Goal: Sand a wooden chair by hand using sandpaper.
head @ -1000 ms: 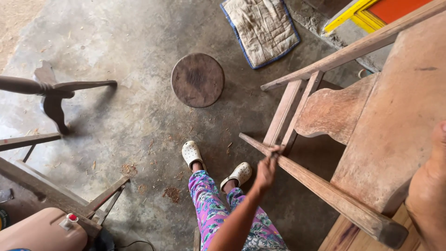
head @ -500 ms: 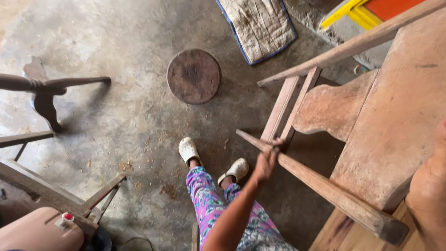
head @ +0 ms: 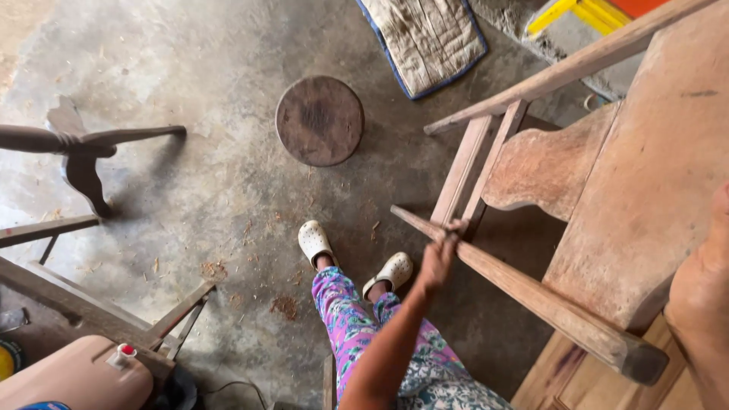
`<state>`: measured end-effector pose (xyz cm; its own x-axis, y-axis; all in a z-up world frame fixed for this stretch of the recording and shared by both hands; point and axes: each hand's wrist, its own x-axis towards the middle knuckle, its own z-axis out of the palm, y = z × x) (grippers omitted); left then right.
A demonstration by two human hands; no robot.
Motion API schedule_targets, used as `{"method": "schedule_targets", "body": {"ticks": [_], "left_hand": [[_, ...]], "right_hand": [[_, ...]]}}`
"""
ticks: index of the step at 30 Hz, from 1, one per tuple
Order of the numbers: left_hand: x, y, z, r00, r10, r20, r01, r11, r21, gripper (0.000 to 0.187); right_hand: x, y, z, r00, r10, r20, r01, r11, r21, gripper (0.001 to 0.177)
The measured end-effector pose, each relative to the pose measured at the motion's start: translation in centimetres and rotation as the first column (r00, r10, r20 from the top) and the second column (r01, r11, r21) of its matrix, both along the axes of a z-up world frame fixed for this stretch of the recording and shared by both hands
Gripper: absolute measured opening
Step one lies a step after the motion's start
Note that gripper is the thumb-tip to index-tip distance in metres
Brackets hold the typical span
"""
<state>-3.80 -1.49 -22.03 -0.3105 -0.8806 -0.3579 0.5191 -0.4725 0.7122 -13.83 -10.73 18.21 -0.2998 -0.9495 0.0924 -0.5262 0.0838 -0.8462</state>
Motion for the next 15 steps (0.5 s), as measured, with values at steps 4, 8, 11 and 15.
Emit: {"method": "schedule_targets", "body": {"ticks": [4,8,11,15], "left_hand": [[-1.3,0.6,-5.8,0.915,-0.257,0.311,0.195,0.957,0.216,0.043],[2.6,0.2,9.8,0.987,-0.017,0.161,0.039,0.991,-0.129,0.038],[4.3,1.3,13.2,0.975,-0.01,0.221,0.072,0.959,-0.275,0.039],[0.4,1.8,-4.4,0.962,-0.113,0.249,0.107,0.994,0.037,0.033]], "right_hand": [[-0.6,-0.1,0.1,0.999,0.015,-0.051,-0.016,1.0,-0.016,0.053],[0.5,-0.9,0.4,0.999,-0.037,-0.038,0.037,0.999,-0.002,0.049],[-0.5,0.2,-0.7,0.999,-0.011,-0.038,0.012,1.0,0.02,0.048],[-1.7,0.5,-1.1,0.995,0.05,-0.082,-0.054,0.997,-0.051,0.049]]}}
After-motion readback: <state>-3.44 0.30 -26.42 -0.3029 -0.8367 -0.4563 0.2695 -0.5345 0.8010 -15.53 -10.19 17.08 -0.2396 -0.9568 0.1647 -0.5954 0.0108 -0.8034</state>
